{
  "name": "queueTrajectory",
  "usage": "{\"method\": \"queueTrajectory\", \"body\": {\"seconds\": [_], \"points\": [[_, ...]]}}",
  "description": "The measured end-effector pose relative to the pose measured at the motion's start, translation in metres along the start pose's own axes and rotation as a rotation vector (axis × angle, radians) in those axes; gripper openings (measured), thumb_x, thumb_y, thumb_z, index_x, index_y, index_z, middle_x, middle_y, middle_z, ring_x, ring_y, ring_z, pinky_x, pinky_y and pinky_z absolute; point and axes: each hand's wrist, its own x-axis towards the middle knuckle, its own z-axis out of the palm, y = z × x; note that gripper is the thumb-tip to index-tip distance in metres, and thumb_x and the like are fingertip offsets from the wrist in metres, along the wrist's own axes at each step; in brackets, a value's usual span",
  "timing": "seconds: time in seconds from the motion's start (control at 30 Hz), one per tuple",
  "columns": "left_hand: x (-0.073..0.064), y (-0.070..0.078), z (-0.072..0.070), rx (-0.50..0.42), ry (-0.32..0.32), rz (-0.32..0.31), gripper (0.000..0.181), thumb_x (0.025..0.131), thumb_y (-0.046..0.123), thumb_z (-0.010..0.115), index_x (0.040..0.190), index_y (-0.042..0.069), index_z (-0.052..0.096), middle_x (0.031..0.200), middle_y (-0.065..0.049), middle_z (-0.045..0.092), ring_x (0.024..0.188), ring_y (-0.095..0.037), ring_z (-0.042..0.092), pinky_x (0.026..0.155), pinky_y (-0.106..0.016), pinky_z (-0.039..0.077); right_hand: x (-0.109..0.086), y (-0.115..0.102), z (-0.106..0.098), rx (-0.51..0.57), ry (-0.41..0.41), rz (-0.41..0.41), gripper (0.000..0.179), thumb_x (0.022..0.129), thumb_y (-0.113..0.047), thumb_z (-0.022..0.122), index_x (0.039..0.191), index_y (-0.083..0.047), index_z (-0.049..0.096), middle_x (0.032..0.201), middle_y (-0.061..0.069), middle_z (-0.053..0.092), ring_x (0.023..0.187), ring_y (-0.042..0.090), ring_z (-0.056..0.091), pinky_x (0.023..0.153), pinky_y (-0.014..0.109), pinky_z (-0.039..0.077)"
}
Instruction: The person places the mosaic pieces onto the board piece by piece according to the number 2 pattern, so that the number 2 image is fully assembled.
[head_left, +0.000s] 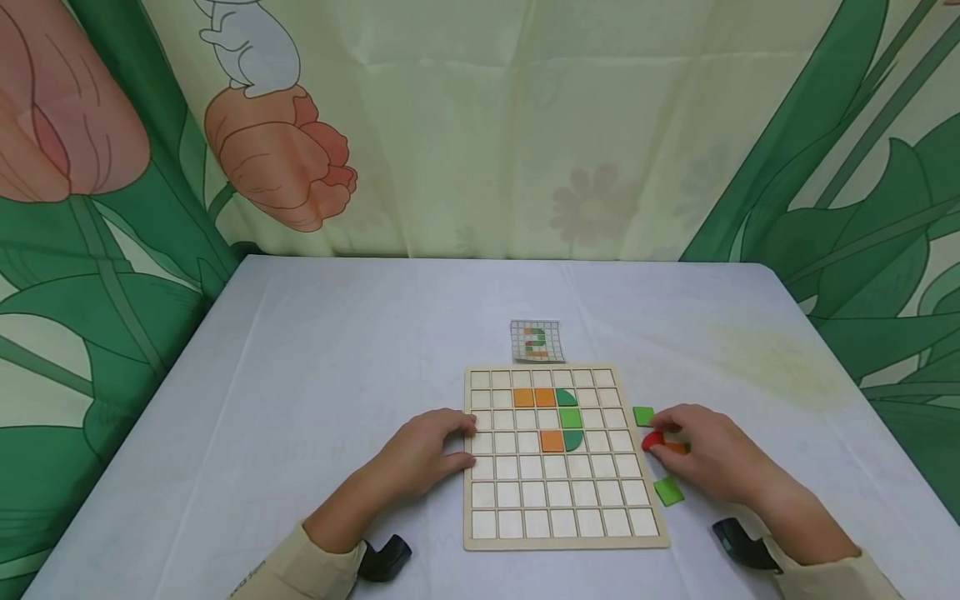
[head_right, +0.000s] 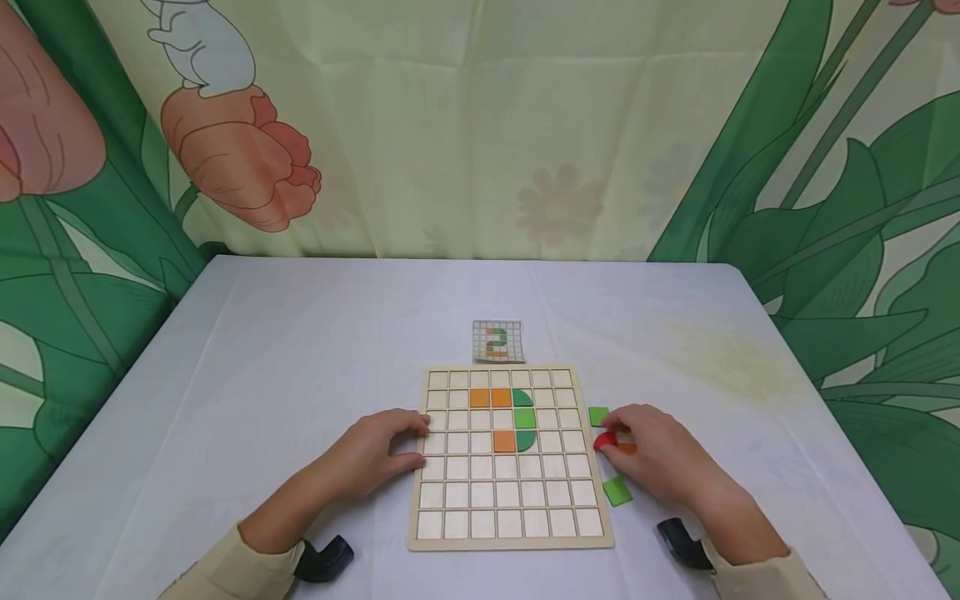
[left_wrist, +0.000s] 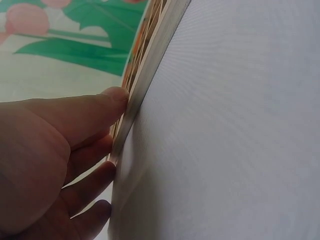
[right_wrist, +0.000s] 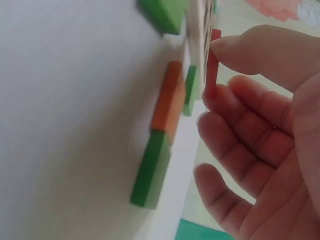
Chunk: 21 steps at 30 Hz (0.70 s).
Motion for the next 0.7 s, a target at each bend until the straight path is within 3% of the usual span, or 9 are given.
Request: {"method": "queueTrajectory", "body": {"seconds": [0.33, 0.7], "points": [[0.0, 0.0, 0.0, -0.008, -0.001, 0.007, 0.03, 0.087, 0.014, 0.079, 0.114, 0.007, 0.068, 0.124, -0.006, 0.066, 0.122, -0.025, 0.058, 0.104, -0.045, 0.045, 0.006, -0.021, -0.005, 0.068, -0.042, -0.034, 0.034, 0.086, -0.026, 0.08, 0.113, -0.006, 0.07, 0.104, 0.0, 0.066, 0.097, 0.024, 0.06, 0.083, 0.046, 0.057], [0.001, 0.0, -0.001, -0.011, -0.003, -0.001, 0.03, 0.087, 0.013, 0.079, 0.114, 0.007, 0.068, 0.124, -0.006, 0.066, 0.123, -0.026, 0.058, 0.104, -0.045, 0.045, 0.022, -0.053, -0.002, 0.091, -0.048, -0.101, 0.029, 0.086, -0.021, 0.08, 0.11, -0.008, 0.071, 0.102, -0.002, 0.068, 0.096, 0.022, 0.063, 0.086, 0.047, 0.056]]}}
